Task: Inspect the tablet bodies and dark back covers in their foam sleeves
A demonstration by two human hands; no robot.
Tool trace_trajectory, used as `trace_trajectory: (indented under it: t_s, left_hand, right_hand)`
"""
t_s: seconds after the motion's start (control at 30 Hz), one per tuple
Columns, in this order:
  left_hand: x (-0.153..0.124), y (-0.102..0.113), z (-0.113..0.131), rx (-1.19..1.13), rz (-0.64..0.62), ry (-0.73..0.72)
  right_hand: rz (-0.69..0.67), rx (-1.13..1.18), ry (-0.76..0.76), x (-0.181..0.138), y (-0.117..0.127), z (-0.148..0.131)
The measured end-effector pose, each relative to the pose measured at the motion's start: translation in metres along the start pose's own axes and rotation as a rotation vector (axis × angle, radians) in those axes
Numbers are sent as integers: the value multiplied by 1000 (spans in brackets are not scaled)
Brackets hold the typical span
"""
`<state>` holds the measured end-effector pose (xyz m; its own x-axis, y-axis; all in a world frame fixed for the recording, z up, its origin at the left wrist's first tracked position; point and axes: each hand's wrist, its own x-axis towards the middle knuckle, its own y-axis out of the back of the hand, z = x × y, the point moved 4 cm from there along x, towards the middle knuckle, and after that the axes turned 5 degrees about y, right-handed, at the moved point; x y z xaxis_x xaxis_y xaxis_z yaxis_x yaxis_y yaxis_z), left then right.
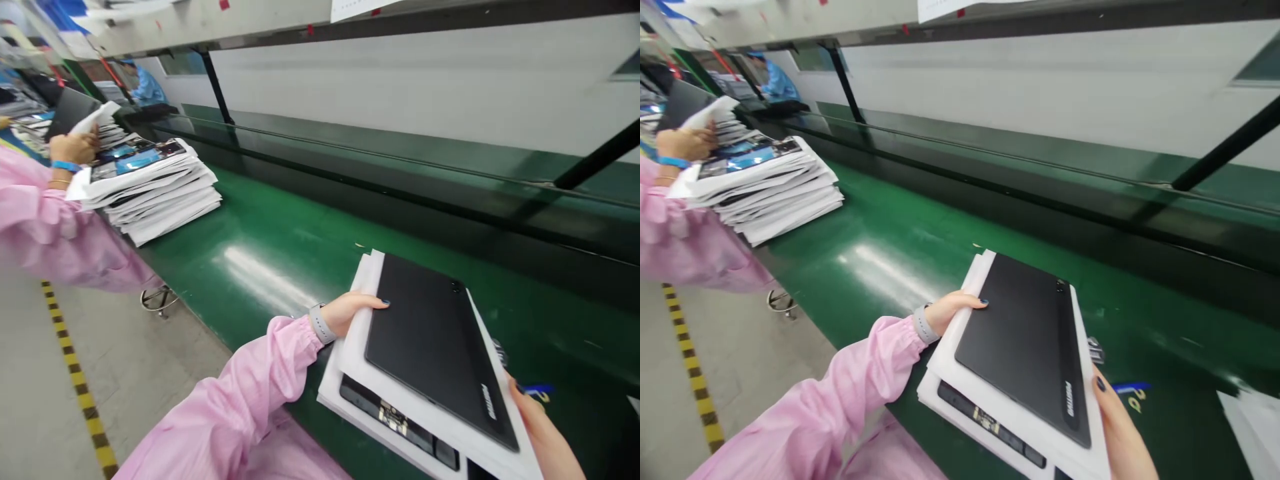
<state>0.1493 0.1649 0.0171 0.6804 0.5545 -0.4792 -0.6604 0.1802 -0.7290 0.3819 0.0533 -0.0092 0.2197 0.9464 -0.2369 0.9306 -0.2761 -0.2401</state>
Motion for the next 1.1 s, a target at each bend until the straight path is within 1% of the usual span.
trace_trajectory:
  t_s: [0.1,0.17,0.3,0.43,0.5,0.67,0.77,0.87,0.97,1.0,1.03,1.1]
  left_hand:
    - [0,0,-1,-15,4,-13]
    - [0,-1,-1,-21,-6,-20]
    - [0,-2,1,-25,-21,-38]
    - [-1,-1,1,-17,-26,-38]
    - [0,2,0,-17,-30,-40]
    - [1,8,-2,-18,-58,-94]
    - [-4,3,-3,4,-100,-146]
    - [-17,-13,-1,114,-175,-258]
    - [-39,-38,0,330,-256,-442]
    - [-47,-47,-1,409,-288,-477]
    - [-54,-56,-2,467,-322,-498]
    - [-65,-69,-6,543,-382,-496]
  right_hand:
    - [155,91,-123,-6,-2,2]
    - [213,167,-165,-10,-6,2]
    - [207,221,-190,-13,-18,-5]
    - [235,178,-185,-14,-23,-14]
    - [227,157,-168,-13,-24,-17]
    - [98,145,-105,-6,-24,-15]
    - [22,154,-78,-2,-22,-9]
    - [-107,216,-96,-3,-28,-5]
    - [-190,327,-123,-6,-35,-6]
    - [-208,347,-123,-7,-37,-6]
    - [-227,355,-119,-8,-37,-7]
    - [-270,351,-106,-10,-37,-8]
